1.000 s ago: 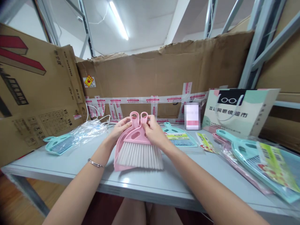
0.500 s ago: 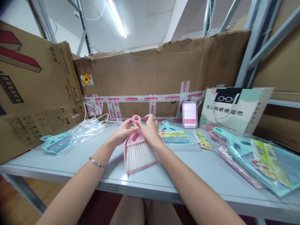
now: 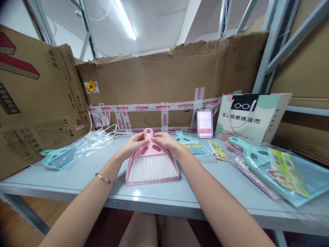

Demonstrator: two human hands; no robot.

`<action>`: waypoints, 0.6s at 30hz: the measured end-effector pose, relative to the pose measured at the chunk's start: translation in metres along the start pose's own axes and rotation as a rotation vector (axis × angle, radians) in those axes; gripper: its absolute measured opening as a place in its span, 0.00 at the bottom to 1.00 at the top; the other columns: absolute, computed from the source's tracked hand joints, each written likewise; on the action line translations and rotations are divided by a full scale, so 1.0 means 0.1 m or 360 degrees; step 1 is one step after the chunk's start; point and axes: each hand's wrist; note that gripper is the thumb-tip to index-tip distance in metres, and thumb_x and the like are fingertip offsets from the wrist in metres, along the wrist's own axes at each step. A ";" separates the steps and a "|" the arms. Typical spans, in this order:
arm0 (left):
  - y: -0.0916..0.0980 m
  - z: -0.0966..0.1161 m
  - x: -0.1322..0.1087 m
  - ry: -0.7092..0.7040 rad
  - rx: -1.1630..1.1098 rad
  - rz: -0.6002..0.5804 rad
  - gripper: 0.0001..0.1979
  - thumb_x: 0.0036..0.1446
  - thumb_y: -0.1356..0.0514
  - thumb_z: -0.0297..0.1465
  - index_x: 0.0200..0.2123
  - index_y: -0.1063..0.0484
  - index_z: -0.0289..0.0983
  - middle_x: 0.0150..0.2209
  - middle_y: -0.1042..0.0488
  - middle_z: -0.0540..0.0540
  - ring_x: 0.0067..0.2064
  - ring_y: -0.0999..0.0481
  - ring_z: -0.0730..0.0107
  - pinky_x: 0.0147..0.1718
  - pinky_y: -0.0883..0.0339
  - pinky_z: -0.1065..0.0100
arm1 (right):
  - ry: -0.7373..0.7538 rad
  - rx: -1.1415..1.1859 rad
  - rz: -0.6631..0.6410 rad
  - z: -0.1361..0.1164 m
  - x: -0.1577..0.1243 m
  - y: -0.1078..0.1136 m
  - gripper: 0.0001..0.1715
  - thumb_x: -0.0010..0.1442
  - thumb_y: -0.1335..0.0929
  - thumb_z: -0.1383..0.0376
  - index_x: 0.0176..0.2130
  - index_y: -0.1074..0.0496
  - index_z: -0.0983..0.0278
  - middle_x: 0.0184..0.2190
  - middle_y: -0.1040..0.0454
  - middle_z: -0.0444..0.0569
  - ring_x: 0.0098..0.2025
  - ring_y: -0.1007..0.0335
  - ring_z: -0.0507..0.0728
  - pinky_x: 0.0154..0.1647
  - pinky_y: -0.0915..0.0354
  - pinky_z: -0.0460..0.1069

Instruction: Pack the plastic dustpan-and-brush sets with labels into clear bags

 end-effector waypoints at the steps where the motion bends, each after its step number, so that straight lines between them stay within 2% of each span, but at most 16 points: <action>1: -0.01 0.00 0.00 0.0038 0.0034 -0.0008 0.16 0.45 0.37 0.30 0.40 0.27 0.32 0.32 0.25 0.44 0.33 0.27 0.68 0.34 0.35 0.68 | -0.0031 0.0003 0.0007 0.02 0.01 0.00 0.05 0.45 0.27 0.68 0.28 0.25 0.67 0.21 0.25 0.47 0.23 0.31 0.50 0.22 0.36 0.43; 5: -0.03 0.01 0.00 0.0219 0.0075 0.0176 0.09 0.44 0.36 0.31 0.31 0.23 0.31 0.28 0.24 0.45 0.27 0.29 0.72 0.29 0.37 0.70 | -0.0077 0.0011 0.0014 0.07 0.03 0.00 0.04 0.46 0.28 0.68 0.24 0.25 0.69 0.20 0.25 0.48 0.22 0.31 0.50 0.23 0.36 0.43; 8: -0.02 -0.02 0.03 0.0336 -0.0001 0.0307 0.09 0.40 0.33 0.31 0.26 0.23 0.31 0.23 0.25 0.45 0.24 0.31 0.73 0.25 0.38 0.71 | -0.0080 0.0011 0.0042 0.10 0.03 -0.01 0.05 0.46 0.28 0.67 0.25 0.25 0.68 0.21 0.24 0.48 0.23 0.31 0.50 0.25 0.35 0.44; 13: 0.01 -0.12 0.07 0.0482 -0.0295 0.0298 0.11 0.32 0.30 0.30 0.21 0.25 0.30 0.19 0.27 0.46 0.21 0.31 0.74 0.22 0.37 0.71 | -0.0060 -0.0038 0.0108 0.15 0.03 -0.04 0.05 0.44 0.27 0.67 0.25 0.24 0.68 0.19 0.25 0.46 0.23 0.32 0.50 0.26 0.36 0.44; 18: 0.02 -0.20 0.11 0.0543 -0.0368 0.0255 0.11 0.31 0.29 0.28 0.19 0.26 0.30 0.18 0.27 0.46 0.20 0.31 0.75 0.21 0.37 0.72 | -0.0059 -0.0087 0.0188 0.21 0.05 -0.04 0.06 0.39 0.26 0.67 0.23 0.23 0.67 0.18 0.25 0.45 0.22 0.32 0.51 0.27 0.37 0.46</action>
Point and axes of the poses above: each hand's wrist, its own x-axis towards the middle knuckle, its own y-axis out of the back of the hand, z = x × y
